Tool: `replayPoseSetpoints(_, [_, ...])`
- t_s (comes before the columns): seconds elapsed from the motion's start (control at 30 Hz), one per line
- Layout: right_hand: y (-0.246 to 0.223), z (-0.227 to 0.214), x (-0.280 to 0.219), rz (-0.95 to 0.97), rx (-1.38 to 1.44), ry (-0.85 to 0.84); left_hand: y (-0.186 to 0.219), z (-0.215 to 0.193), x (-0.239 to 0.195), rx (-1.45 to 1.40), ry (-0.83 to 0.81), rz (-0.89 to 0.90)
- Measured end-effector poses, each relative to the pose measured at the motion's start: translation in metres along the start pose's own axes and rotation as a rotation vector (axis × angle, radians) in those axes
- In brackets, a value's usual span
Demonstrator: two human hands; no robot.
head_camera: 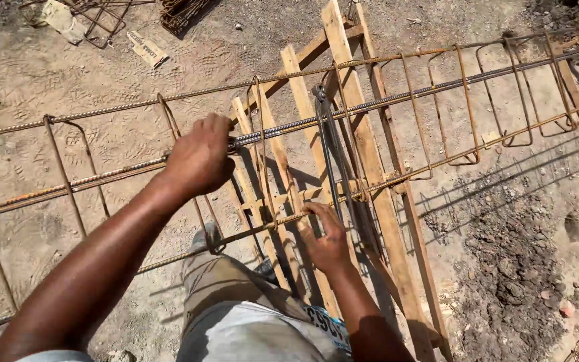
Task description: The person uses a rebar tying tool to twist wire ties around the intersections of a rebar grid laid on wooden supports. They repeatedly position the tool, rotate the handle to tighten the wire, and move along the grid to secure multiple joints.
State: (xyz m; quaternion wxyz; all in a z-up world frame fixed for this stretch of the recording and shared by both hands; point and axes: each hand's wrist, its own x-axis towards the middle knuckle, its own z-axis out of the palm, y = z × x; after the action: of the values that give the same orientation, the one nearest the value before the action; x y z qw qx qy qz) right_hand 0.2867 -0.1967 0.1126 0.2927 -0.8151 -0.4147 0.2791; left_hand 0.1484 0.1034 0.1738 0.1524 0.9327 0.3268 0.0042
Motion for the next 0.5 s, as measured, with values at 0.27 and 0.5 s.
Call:
replayPoseSetpoints(0.27, [-0.002,0.023,-0.072,-0.436,0.233,-0.310,0.113,0.088,-0.212,-0.729,-0.707,-0.015])
replayPoseSetpoints(0.5, [0.011,0.002,-0.068,-0.280,0.036,-0.571,0.106,0.098,-0.248,-0.601,-0.643,-0.122])
